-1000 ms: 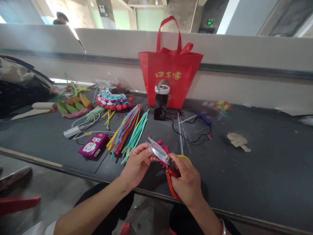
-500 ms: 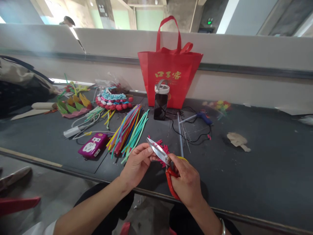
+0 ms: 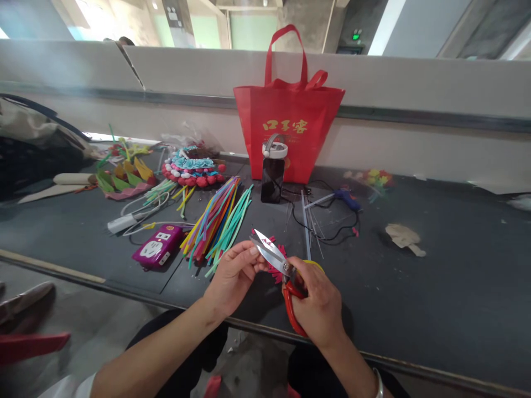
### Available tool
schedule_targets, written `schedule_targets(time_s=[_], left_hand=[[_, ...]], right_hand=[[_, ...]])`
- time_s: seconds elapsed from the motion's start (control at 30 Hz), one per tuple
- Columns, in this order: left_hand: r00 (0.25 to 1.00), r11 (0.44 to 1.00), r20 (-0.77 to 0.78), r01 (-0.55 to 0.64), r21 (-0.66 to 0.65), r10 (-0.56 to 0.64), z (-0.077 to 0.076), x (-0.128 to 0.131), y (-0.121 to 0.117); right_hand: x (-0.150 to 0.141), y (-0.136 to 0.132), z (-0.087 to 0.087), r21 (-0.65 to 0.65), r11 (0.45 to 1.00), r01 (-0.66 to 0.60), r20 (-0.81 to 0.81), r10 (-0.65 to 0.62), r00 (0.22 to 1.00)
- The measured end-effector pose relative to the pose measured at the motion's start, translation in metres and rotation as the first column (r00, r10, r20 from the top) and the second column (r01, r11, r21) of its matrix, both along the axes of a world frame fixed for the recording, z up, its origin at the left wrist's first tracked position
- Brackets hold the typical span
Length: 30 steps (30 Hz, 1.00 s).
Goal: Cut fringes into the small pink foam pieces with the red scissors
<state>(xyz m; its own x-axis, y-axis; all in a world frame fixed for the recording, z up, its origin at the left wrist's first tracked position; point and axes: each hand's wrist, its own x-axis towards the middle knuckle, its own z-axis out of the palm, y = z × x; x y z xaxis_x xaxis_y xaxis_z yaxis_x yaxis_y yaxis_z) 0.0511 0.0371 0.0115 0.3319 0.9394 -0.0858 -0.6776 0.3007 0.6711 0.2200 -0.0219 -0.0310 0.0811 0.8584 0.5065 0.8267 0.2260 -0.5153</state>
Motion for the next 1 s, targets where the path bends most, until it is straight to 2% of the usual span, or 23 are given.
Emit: schedule_targets(time_s=[0.27,0.6,0.87,1.0], left_hand=[[0.999,1.0,-0.042,0.013,-0.006,-0.013,0.003,0.0,-0.002],[1.0,1.0,-0.011,0.009,0.003,-0.009,0.001,0.0,-0.001],[0.999,1.0,-0.042,0.021,0.008,-0.02,-0.003,0.002,-0.001],[0.982,1.0,-0.186,0.004,0.028,0.002,-0.006,0.005,-0.003]], right_hand=[[0.001,-0.001,0.001,0.009,0.999,-0.042,0.049,0.042,0.998],[0.001,-0.003,0.003,-0.012,0.999,-0.035,0.039,0.035,0.999],[-0.005,0.001,0.009,0.018,0.998,0.052,-0.093,-0.05,0.994],[-0.009,0.002,0.016,0.01,0.998,0.06,-0.205,-0.057,0.977]])
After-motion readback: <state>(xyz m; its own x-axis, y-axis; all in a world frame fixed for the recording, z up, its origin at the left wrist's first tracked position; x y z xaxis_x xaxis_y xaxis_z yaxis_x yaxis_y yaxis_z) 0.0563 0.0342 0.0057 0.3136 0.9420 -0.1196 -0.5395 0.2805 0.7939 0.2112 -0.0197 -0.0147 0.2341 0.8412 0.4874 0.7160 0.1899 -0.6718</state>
